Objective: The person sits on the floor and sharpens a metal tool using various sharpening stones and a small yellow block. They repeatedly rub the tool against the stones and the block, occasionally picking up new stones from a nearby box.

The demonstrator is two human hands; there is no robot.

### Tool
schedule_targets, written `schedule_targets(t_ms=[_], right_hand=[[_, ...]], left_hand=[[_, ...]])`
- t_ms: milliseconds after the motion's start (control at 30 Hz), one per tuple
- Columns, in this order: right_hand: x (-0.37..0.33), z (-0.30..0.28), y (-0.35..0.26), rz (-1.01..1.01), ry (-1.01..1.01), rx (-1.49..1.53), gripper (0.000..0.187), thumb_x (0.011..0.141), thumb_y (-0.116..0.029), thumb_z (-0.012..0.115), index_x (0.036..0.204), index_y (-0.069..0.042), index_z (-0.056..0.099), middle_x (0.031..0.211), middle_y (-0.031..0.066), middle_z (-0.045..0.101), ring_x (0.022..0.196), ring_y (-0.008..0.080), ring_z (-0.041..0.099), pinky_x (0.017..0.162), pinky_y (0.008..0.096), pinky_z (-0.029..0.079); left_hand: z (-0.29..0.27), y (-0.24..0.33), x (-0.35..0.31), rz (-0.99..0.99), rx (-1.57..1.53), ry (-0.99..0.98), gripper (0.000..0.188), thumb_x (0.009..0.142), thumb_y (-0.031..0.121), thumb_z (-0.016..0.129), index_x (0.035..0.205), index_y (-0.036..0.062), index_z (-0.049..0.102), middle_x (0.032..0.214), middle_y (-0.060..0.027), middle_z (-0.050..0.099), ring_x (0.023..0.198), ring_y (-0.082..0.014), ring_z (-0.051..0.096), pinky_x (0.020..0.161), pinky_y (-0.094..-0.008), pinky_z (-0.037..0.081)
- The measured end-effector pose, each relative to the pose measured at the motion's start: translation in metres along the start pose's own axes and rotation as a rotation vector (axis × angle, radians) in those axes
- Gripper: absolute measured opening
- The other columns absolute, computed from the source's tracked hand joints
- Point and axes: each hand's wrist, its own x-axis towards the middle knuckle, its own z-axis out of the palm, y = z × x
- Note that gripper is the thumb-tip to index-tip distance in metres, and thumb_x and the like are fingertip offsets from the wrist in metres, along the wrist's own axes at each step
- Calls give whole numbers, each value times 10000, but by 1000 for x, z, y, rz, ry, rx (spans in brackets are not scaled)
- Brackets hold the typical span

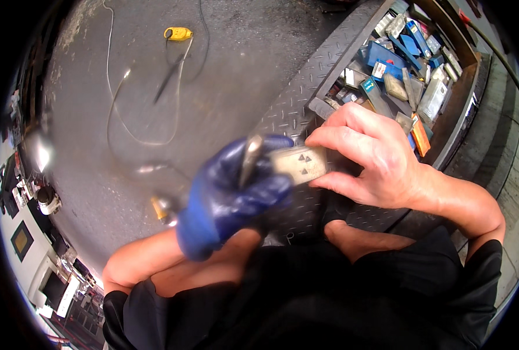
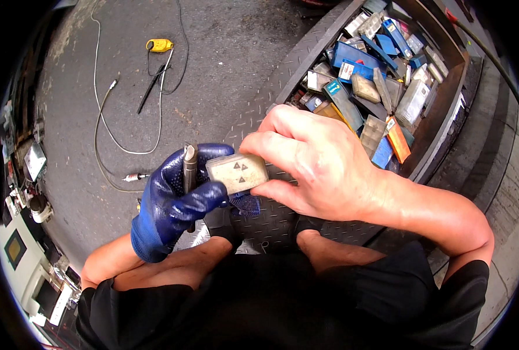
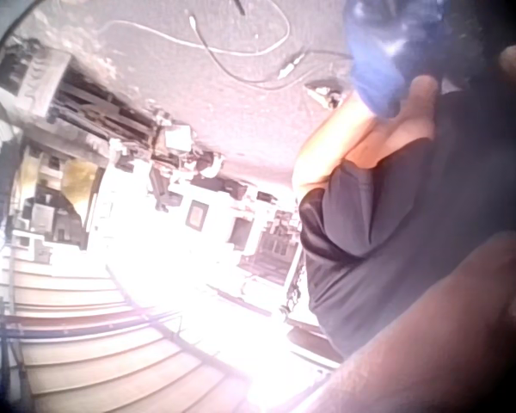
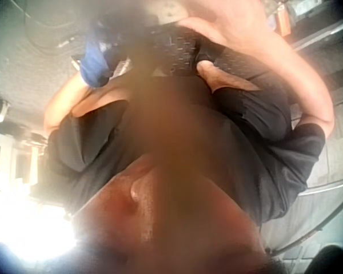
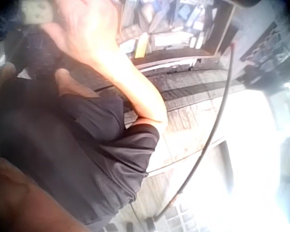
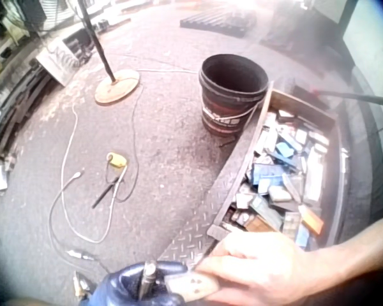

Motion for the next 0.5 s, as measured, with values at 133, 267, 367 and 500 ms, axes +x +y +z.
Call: schedule_targets(t_ms=[133,267,367,500], right_hand=[[2,-1,-3,30,-30,77,545,706,-196,982,1161,-31,731,1018,95,670,889,279,691,736,375,567],[2,0,-6,64,-62,138,536,699,-201,989,1125,-24,717,997,99,664,866,298,680,716,386,554],[4,1,-9,75,-71,133,502,707,-204,989,1067,-16,694,976,110,653,844,307,668,698,393,543],[2,2,-12,65,-49,112,473,718,-201,986,997,-20,650,947,119,632,831,309,662,685,399,539]], left_hand=[[-2,-15,-2,139,35,-77,654,898,57,886,1472,12,576,1253,-105,714,1072,-156,700,924,-329,613],[-6,-19,-1,183,230,-82,651,878,117,920,1439,9,609,1311,-128,719,1179,-206,693,1026,-371,594],[-5,-20,0,251,338,-76,622,870,149,929,1408,17,648,1292,-141,738,1148,-206,716,984,-370,604],[-7,-19,-1,371,536,-78,600,856,157,929,1394,59,684,1272,-155,757,1097,-210,747,927,-373,614]])
